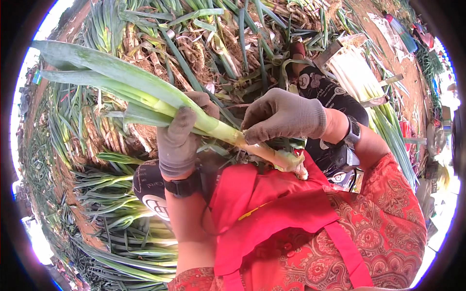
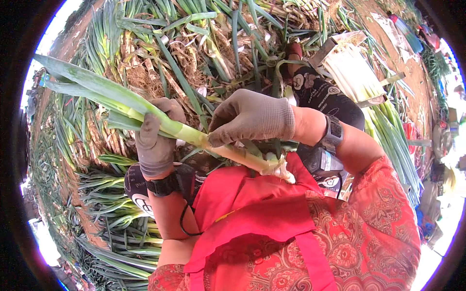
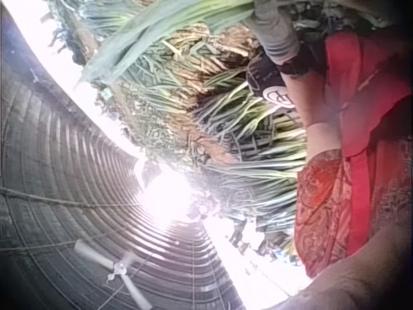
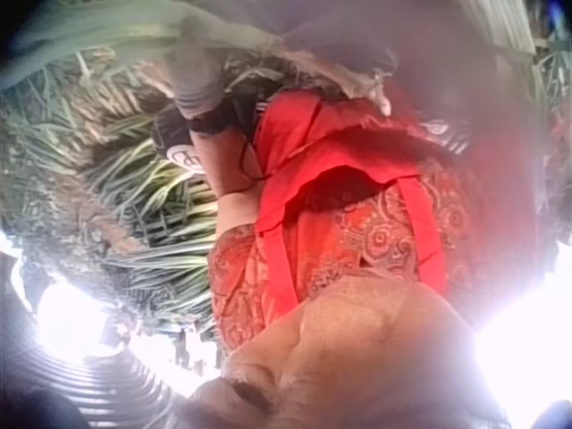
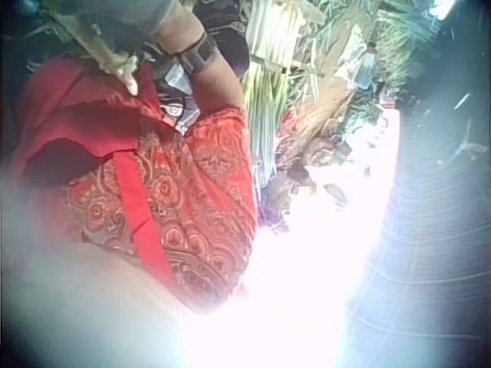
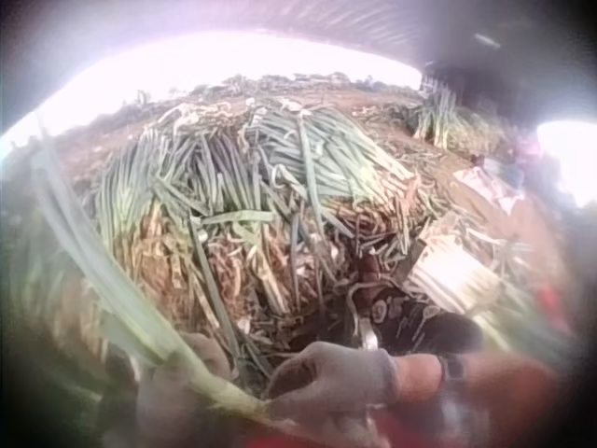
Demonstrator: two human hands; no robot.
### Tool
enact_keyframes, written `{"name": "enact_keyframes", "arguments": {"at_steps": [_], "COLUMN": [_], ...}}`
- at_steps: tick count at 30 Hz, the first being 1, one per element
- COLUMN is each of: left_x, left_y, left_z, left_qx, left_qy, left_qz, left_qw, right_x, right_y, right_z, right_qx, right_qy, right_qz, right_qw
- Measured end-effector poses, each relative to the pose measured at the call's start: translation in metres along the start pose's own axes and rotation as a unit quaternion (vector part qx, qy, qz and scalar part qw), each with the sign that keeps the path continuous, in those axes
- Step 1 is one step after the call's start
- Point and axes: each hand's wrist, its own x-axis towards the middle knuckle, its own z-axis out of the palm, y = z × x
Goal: The person sits on the ground and trims the roots and outer layers of green onions by hand. They repeatedly pick up each vegetable, remove unwanted parts, and place the cleaned items into a wooden crate.
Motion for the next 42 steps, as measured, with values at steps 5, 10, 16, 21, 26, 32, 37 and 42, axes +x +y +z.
{"name": "enact_keyframes", "arguments": {"at_steps": [5,10,16,21,26,32,37,42], "left_x": [0.005,0.013,0.014,0.007,0.001,0.007,0.006,0.014], "left_y": [-0.010,-0.011,-0.008,-0.008,0.000,-0.001,-0.009,-0.012], "left_z": [-0.005,0.003,0.005,0.000,0.022,0.023,0.017,0.021], "left_qx": [-0.068,-0.085,-0.054,-0.059,0.061,0.068,0.074,0.073], "left_qy": [-0.113,-0.203,-0.191,-0.075,0.044,0.028,0.029,0.077], "left_qz": [0.069,0.111,0.085,0.033,0.017,0.031,0.036,0.034], "left_qw": [0.989,0.969,0.976,0.995,0.997,0.997,0.996,0.994], "right_x": [-0.001,0.017,0.044,0.026,0.009,-0.001,0.004,-0.016], "right_y": [-0.001,0.021,0.094,0.124,0.107,0.018,0.025,0.091], "right_z": [0.004,0.009,0.035,0.025,-0.027,-0.024,-0.032,-0.022], "right_qx": [0.053,0.095,0.067,-0.484,-0.254,-0.030,-0.095,-0.556], "right_qy": [-0.027,-0.116,-0.215,-0.103,0.089,0.001,0.001,0.070], "right_qz": [0.059,0.063,0.095,0.180,0.033,0.009,0.028,0.118], "right_qw": [0.996,0.987,0.970,0.850,0.962,1.000,0.995,0.820]}}
